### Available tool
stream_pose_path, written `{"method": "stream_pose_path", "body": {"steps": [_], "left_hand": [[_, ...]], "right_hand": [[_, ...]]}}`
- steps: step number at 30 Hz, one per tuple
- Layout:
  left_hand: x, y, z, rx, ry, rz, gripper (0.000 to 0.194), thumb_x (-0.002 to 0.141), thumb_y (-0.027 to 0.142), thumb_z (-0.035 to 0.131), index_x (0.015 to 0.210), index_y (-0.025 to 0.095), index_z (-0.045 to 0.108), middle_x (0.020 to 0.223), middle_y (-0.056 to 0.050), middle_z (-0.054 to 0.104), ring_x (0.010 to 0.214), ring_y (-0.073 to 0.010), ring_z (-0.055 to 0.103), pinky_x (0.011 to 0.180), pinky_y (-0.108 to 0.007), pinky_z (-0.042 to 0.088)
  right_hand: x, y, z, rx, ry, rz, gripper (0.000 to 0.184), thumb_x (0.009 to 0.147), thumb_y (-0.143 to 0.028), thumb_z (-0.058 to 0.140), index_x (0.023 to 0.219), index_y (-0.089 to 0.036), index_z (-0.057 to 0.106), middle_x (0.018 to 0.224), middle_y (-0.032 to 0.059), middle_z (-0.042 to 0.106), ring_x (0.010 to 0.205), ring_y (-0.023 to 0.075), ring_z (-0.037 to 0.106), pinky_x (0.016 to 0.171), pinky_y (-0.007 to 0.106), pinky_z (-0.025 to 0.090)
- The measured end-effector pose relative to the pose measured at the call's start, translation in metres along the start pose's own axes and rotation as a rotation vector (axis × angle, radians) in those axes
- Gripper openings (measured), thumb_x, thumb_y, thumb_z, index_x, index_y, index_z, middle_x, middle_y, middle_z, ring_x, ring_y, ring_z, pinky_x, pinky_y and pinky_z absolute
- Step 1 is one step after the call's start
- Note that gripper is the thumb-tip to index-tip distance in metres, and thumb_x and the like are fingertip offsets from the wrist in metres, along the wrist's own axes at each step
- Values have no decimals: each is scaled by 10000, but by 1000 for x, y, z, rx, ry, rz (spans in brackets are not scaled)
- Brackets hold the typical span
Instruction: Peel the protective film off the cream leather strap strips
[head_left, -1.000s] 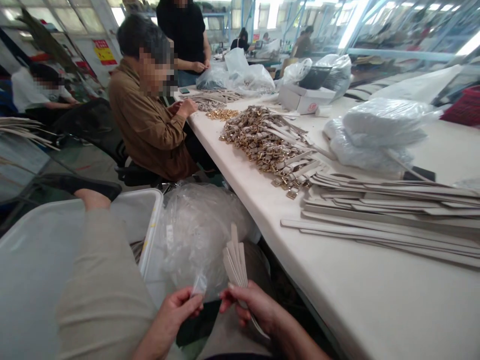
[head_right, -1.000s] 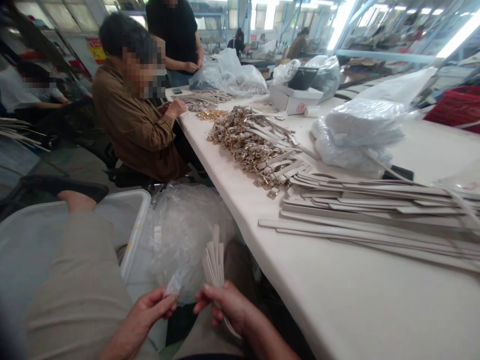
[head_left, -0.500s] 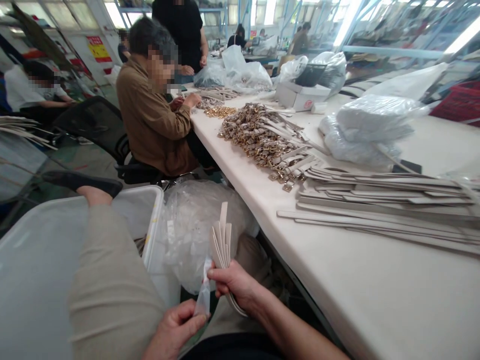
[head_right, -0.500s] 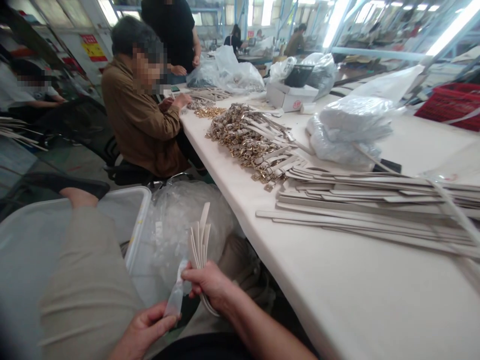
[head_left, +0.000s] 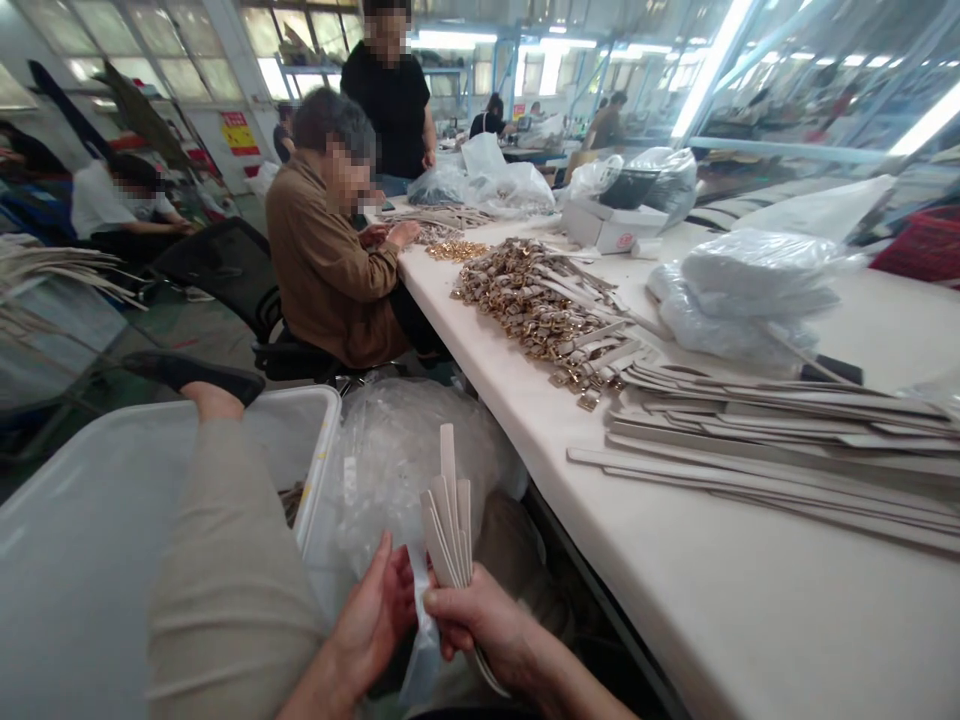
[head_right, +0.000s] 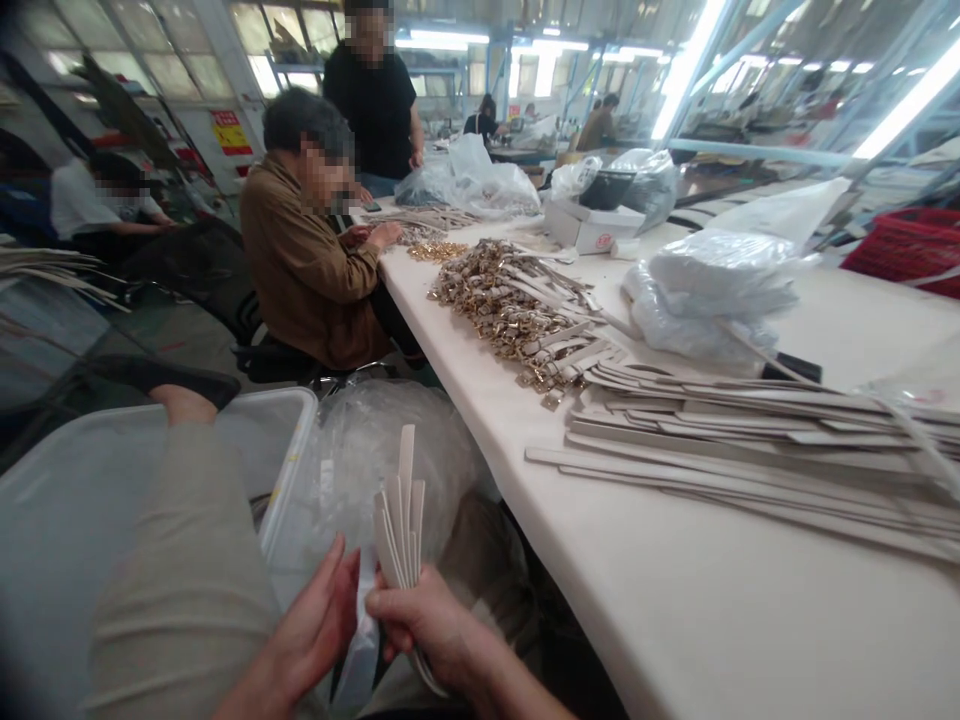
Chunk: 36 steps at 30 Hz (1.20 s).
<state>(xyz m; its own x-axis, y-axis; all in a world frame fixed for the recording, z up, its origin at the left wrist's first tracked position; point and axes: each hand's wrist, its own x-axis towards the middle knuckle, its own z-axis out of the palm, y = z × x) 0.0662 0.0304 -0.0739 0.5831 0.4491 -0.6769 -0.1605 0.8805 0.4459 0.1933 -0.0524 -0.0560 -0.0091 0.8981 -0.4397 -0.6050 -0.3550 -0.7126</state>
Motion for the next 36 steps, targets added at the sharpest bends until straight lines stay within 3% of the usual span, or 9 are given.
{"method": "stream_pose_path", "body": {"steps": [6,11,15,17,20,23,29,33,36], "left_hand": [[27,40,12,-124,204,129,262,1024,246,456,1053,102,674,873,-107,769,728,-195,744,691,-295,610],[30,66,10,-135,258,223,206,1006,172,487,1070,108,671,850,-86,768,665,-163,733,625,-271,614],[28,82,8,-39,297,349,149,948,111,566,978,104,711,809,-73,759,608,-134,699,569,-222,578],[26,88,9,6,276,428,78,862,141,703,921,103,737,746,-49,741,593,-114,670,565,-189,552],[21,94,16,76,227,531,327,633,283,910,872,109,770,732,-26,730,623,-99,634,596,-164,520],[17,95,22,223,234,604,494,512,442,943,863,130,793,806,-42,746,671,-114,615,615,-183,488],[9,87,30,649,219,694,524,632,584,833,906,137,814,605,-16,644,571,-133,496,565,-236,405],[3,81,41,800,210,720,488,683,574,791,936,158,819,550,10,598,529,-140,475,535,-244,399],[2,79,46,846,237,768,397,670,516,804,892,188,822,689,-20,717,614,-177,580,577,-252,447]], "right_hand": [[-2,12,-10,-75,-18,62,42,622,-185,636,654,-169,614,347,-117,372,314,54,265,423,202,434],[3,21,-25,-127,-72,81,65,629,-223,618,633,-158,614,350,-88,408,315,65,315,345,176,285],[1,19,-25,-171,-61,53,53,629,-219,606,630,-166,601,393,-82,448,317,61,318,362,189,317],[0,18,-24,-247,-36,37,53,630,-222,610,639,-171,597,456,-66,499,331,59,346,361,189,325],[4,18,-27,-410,0,19,72,659,-246,618,644,-180,594,497,-61,494,361,66,395,363,182,334],[13,15,-33,-418,105,-5,167,687,-334,665,682,-170,634,502,-65,492,351,62,385,361,190,343],[28,-17,-21,-222,198,-142,428,666,-458,751,934,-126,721,873,54,731,365,18,370,409,220,379],[38,-34,1,-243,180,-188,444,600,-442,829,887,-129,698,657,-25,638,390,50,433,388,204,347],[45,-39,12,-262,178,-241,414,586,-444,849,814,-153,663,553,-76,548,392,55,440,367,187,326]]}}
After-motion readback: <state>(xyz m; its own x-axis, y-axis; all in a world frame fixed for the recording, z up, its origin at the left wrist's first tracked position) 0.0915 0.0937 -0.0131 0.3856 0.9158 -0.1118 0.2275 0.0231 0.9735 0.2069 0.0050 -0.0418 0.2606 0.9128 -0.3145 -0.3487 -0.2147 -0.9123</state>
